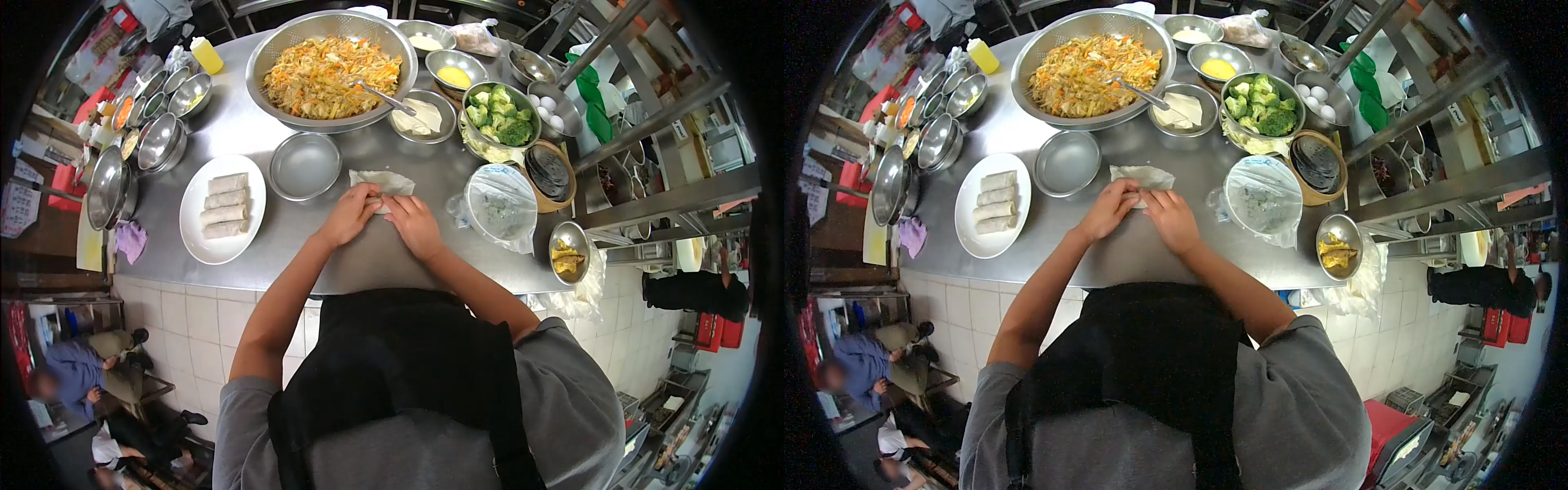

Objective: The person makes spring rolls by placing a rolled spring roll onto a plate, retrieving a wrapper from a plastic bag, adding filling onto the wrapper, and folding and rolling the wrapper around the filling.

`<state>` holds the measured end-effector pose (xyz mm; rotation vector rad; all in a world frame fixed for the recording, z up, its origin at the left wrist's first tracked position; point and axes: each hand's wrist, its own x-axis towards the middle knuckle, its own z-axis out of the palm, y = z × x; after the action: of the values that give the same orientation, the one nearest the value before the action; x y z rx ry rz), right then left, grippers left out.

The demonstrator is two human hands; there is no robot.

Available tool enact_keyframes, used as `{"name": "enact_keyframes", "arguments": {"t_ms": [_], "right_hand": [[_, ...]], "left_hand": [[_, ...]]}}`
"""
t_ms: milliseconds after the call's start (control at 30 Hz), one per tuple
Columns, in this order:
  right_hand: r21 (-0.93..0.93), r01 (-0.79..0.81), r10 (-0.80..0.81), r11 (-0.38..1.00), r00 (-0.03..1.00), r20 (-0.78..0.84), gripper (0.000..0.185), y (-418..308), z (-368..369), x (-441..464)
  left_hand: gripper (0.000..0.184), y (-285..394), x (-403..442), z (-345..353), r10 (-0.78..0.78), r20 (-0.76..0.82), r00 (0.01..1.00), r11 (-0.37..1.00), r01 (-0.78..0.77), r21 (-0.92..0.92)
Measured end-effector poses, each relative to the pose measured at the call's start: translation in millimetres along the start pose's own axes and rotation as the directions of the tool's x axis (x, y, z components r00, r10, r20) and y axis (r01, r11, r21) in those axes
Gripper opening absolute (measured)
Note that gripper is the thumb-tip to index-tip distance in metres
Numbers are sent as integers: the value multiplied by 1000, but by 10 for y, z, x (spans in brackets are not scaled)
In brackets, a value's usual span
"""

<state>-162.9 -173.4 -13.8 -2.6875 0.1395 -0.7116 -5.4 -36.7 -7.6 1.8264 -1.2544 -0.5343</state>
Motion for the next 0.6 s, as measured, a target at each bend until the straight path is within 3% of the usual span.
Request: {"name": "enact_keyframes", "arguments": {"t_ms": [33,133,233,433,533,600], "right_hand": [[1,0,0,1000,1000,15,47,13,-1,10],[6,-9,8,1000,999,50,46,55,-8,37],[43,-30,26,999,996,84,43,83,-16,68],[112,-48,36,993,994,102,41,96,-55,110],[-24,-115,116,993,992,51,48,-107,-191,159],[-1,-96,96,995,995,31,52,-192,-159,192]], "left_hand": [[40,0,-22,-7,-21,-2,1000,999,21,-37],[42,61,-121,-40,200,-111,974,976,-188,105],[44,115,-160,-83,213,-99,972,925,-168,341],[38,25,-110,-65,183,-94,979,940,-147,307],[36,9,-89,-82,178,-86,980,942,-144,302],[36,-4,-68,-98,170,-69,983,945,-143,293]]}}
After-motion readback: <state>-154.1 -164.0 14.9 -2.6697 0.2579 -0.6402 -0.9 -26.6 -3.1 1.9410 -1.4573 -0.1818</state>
